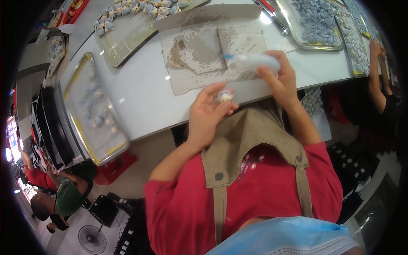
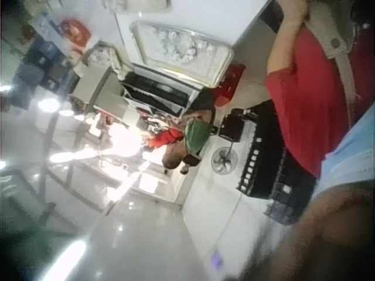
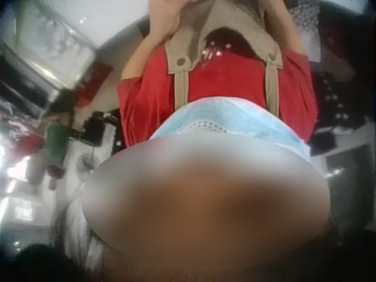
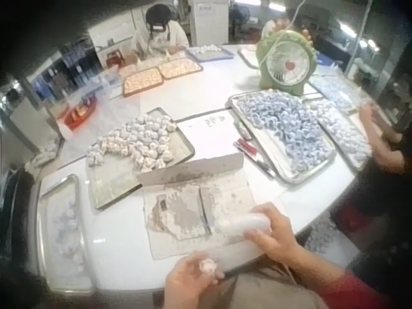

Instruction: The person applies glue from a bottle to small figurine parts and assembles them by hand on a work desk.

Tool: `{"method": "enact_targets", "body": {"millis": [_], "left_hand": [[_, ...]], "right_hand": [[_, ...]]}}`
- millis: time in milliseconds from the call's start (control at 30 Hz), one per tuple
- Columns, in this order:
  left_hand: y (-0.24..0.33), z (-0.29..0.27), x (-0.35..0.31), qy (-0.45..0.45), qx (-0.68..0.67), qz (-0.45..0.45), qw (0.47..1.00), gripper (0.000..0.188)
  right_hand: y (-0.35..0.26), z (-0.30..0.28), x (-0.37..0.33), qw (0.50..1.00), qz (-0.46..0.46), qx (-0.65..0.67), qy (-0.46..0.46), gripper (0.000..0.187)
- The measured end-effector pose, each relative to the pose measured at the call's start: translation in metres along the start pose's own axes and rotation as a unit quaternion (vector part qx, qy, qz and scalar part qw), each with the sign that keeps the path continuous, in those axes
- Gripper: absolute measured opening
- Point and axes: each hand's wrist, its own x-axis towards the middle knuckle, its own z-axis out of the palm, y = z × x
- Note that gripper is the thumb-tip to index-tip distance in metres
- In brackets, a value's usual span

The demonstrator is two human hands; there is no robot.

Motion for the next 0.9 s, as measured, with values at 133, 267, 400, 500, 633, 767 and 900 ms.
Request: {"method": "enact_targets", "body": {"millis": [133, 267, 400, 500, 633, 767, 900], "left_hand": [[-0.004, -0.005, -0.004, -0.001, 0.038, 0.033, 0.999, 0.036], [-0.002, -0.004, -0.009, -0.001, 0.07, 0.054, 0.996, 0.035], [-0.003, -0.003, -0.01, -0.004, 0.084, 0.076, 0.994, 0.035], [-0.002, -0.004, -0.011, -0.002, 0.089, 0.076, 0.993, 0.035], [0.0, -0.004, -0.013, -0.001, 0.084, 0.07, 0.994, 0.035], [0.0, -0.006, -0.014, -0.004, 0.089, 0.072, 0.993, 0.036], [-0.001, -0.005, -0.014, -0.004, 0.09, 0.075, 0.993, 0.036]], "right_hand": [[-0.019, -0.012, -0.021, 0.998, -0.059, 0.036, 0.001, 0.027], [-0.039, -0.021, -0.021, 0.971, -0.211, -0.112, 0.002, 0.028], [-0.058, -0.021, -0.024, 0.948, -0.252, -0.194, 0.003, 0.03], [-0.065, -0.014, -0.026, 0.946, -0.235, -0.222, 0.005, 0.035], [-0.068, -0.009, -0.025, 0.937, -0.257, -0.236, 0.002, 0.038], [-0.068, -0.005, -0.024, 0.931, -0.273, -0.244, 0.001, 0.037], [-0.069, -0.004, -0.024, 0.931, -0.269, -0.248, -0.005, 0.036]]}}
